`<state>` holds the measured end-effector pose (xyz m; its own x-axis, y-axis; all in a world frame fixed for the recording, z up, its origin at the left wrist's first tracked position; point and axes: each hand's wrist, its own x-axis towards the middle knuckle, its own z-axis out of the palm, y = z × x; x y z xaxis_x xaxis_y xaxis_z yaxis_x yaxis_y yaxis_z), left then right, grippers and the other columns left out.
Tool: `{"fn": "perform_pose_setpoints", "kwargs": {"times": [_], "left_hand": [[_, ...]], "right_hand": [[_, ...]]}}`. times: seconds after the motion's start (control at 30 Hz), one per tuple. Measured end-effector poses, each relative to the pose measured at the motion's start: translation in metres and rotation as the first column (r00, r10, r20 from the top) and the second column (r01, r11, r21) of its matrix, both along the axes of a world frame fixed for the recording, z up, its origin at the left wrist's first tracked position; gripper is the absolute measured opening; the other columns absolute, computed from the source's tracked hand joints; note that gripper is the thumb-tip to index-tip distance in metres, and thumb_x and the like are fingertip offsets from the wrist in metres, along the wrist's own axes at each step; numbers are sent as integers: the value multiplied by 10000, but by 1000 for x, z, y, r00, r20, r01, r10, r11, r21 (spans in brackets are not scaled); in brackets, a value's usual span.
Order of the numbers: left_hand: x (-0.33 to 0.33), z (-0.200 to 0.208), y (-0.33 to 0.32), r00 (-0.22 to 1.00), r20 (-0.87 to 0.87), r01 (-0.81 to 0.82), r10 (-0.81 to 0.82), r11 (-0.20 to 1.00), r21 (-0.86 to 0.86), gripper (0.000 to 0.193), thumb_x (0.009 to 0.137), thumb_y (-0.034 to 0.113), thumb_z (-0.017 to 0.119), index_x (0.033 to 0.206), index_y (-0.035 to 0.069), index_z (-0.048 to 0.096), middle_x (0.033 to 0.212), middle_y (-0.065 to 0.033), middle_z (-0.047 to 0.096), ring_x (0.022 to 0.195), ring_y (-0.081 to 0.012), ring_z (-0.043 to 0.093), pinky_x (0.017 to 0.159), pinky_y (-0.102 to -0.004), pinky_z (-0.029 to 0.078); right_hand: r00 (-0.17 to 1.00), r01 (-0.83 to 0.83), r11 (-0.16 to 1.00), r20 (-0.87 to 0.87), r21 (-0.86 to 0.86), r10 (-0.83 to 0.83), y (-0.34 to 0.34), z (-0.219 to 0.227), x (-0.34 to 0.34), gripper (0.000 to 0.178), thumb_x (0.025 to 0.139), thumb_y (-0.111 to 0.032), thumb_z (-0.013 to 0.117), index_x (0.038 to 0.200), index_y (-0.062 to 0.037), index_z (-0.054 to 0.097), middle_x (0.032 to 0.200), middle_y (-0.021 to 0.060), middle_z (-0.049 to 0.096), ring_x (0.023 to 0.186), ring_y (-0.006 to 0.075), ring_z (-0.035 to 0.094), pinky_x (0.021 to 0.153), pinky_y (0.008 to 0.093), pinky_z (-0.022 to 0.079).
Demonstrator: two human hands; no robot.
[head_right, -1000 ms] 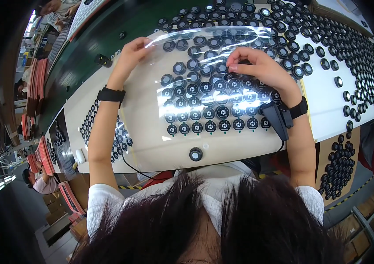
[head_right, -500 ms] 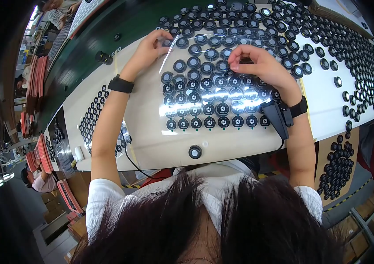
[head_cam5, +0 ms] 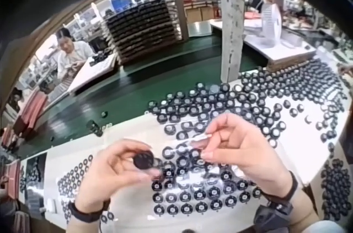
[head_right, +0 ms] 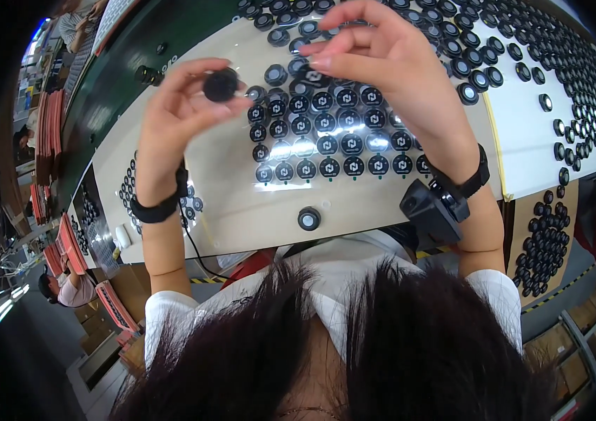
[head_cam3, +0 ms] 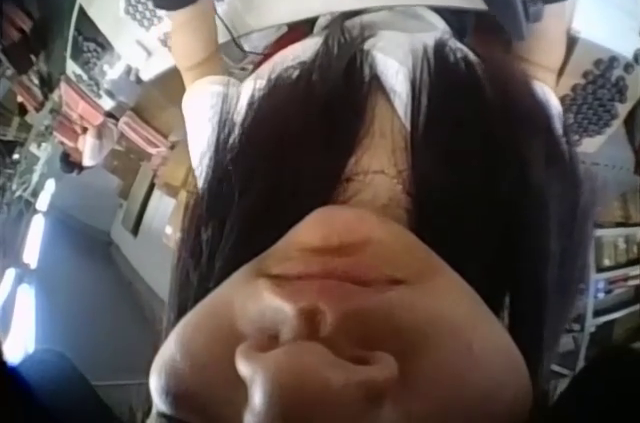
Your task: The person peels a sticker from a plastic sheet and presses it onto the back of a small black device. After repeating this for several devices, the person sets the sheet aside and gathers the finished components into a pile.
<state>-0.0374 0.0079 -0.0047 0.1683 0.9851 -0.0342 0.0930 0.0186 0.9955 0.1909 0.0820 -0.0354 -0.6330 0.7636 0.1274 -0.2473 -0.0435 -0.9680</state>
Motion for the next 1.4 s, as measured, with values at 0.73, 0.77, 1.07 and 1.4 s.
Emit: {"fn": "perform_pose_setpoints", "kwargs": {"times": [0.73,0.77,1.07,1.4], "left_hand": [[39,7,-38,990,-38,-129,139,972,199,372,630,-127,606,979,-48,503,844,-101,589,756,-140,593,677,-223,493],[41,6,-36,989,-31,-136,146,968,211,372,630,-120,612,979,-46,505,842,-99,590,751,-135,592,673,-220,493],[45,5,-37,983,-98,-122,156,950,287,383,625,-143,610,975,-87,465,916,-149,553,833,-189,569,727,-283,503],[48,7,-39,980,-105,-131,171,943,305,386,620,-133,621,969,-93,460,922,-157,554,830,-187,571,731,-274,496]], "right_hand": [[974,-115,898,-227,-424,17,-46,34,-37,329,748,73,527,1006,-10,341,748,84,550,743,134,560,683,208,438],[974,-110,899,-228,-423,12,-47,35,-35,329,748,73,527,1006,-10,341,748,84,550,743,134,560,683,208,438],[956,-93,910,-291,-405,-32,-48,29,-35,325,749,73,525,993,-13,329,737,90,545,741,141,562,678,221,449],[960,9,905,-250,-426,-127,-56,35,-37,348,728,91,544,982,-9,328,726,90,541,723,142,570,679,218,460]]}}
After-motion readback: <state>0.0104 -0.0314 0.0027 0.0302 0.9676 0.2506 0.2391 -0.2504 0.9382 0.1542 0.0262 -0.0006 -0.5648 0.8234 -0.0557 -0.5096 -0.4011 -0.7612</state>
